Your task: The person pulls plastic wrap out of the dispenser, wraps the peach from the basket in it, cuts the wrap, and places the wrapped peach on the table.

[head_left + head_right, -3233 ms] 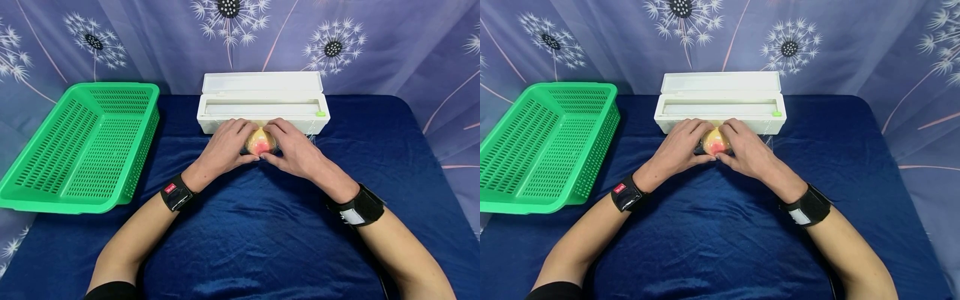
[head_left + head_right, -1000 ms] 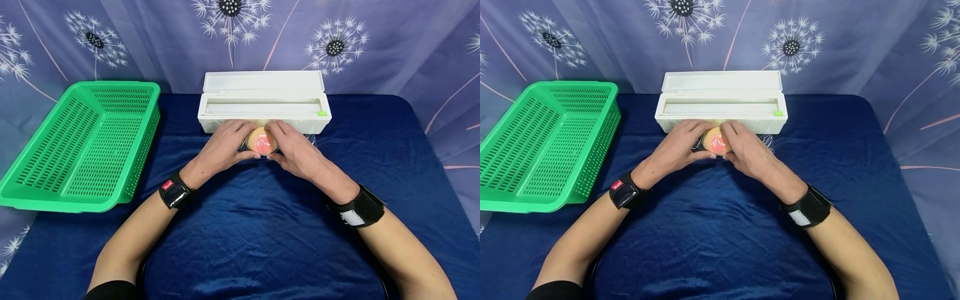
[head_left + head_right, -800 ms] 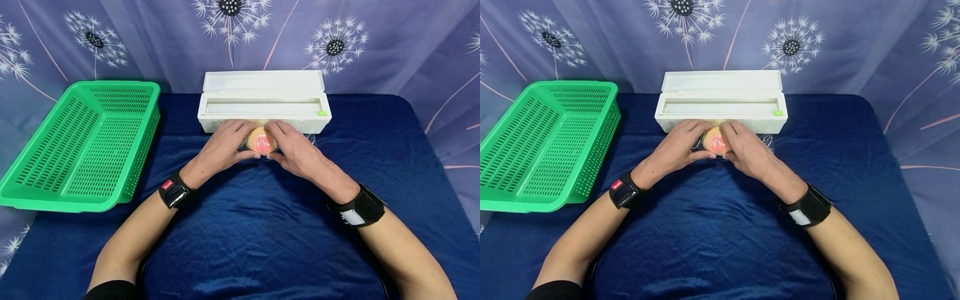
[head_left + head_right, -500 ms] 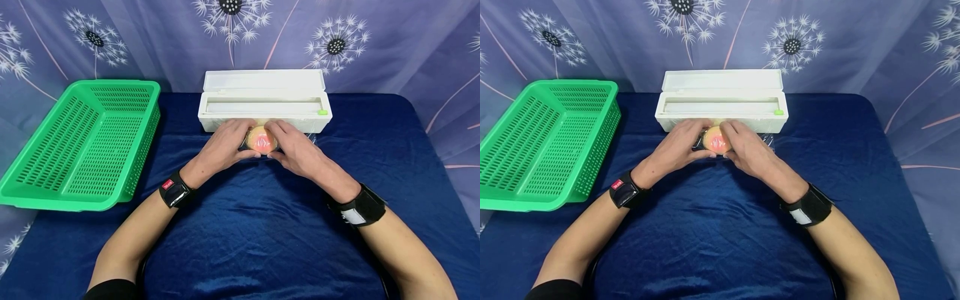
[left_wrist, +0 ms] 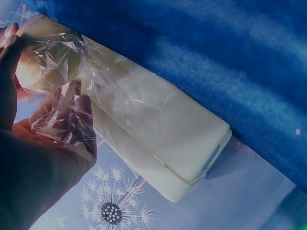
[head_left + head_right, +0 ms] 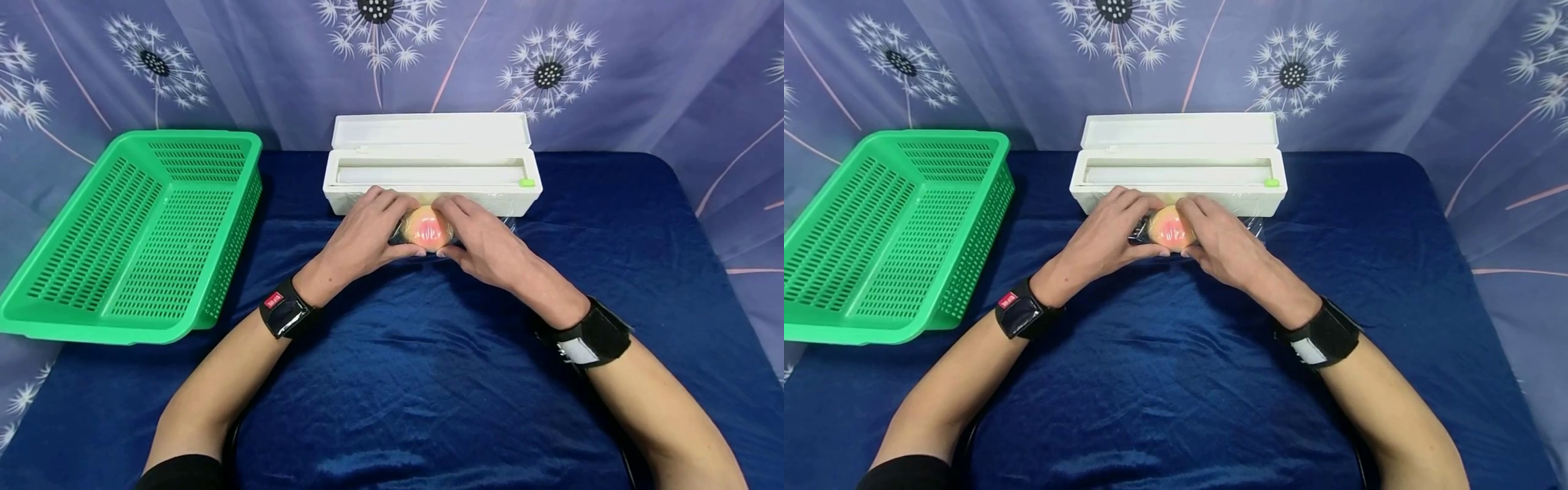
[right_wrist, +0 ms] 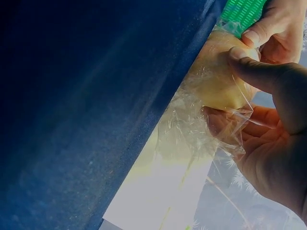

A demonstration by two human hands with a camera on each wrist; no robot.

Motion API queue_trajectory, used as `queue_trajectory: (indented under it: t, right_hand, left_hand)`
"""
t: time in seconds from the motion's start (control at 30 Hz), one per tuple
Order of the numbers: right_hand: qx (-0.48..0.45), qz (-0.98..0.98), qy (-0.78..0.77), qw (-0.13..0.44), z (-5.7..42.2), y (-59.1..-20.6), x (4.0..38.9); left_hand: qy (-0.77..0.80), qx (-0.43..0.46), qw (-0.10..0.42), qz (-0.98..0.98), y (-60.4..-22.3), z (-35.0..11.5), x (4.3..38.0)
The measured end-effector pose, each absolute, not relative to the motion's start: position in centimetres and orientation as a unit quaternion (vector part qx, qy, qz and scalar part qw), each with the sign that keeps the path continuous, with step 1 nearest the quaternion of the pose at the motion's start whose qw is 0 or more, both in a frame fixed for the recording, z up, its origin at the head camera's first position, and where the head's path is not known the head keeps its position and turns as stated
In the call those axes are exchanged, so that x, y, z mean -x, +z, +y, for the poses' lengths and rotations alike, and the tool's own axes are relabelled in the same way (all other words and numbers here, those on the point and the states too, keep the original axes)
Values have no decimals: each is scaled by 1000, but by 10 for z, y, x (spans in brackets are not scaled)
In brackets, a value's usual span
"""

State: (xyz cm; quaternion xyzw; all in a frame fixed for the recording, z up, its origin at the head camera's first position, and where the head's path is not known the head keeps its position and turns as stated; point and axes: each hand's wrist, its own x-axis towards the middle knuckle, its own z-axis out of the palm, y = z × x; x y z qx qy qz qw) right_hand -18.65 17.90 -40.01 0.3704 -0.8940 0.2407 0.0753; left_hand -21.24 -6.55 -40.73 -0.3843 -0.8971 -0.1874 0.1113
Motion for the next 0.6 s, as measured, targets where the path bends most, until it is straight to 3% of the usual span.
queue_trajectory:
  t: [0.6]
  right_hand:
    - [-360, -902, 232, 60, 180, -398, 186]
  left_hand:
    - [-143, 407, 156, -889, -408, -66, 213]
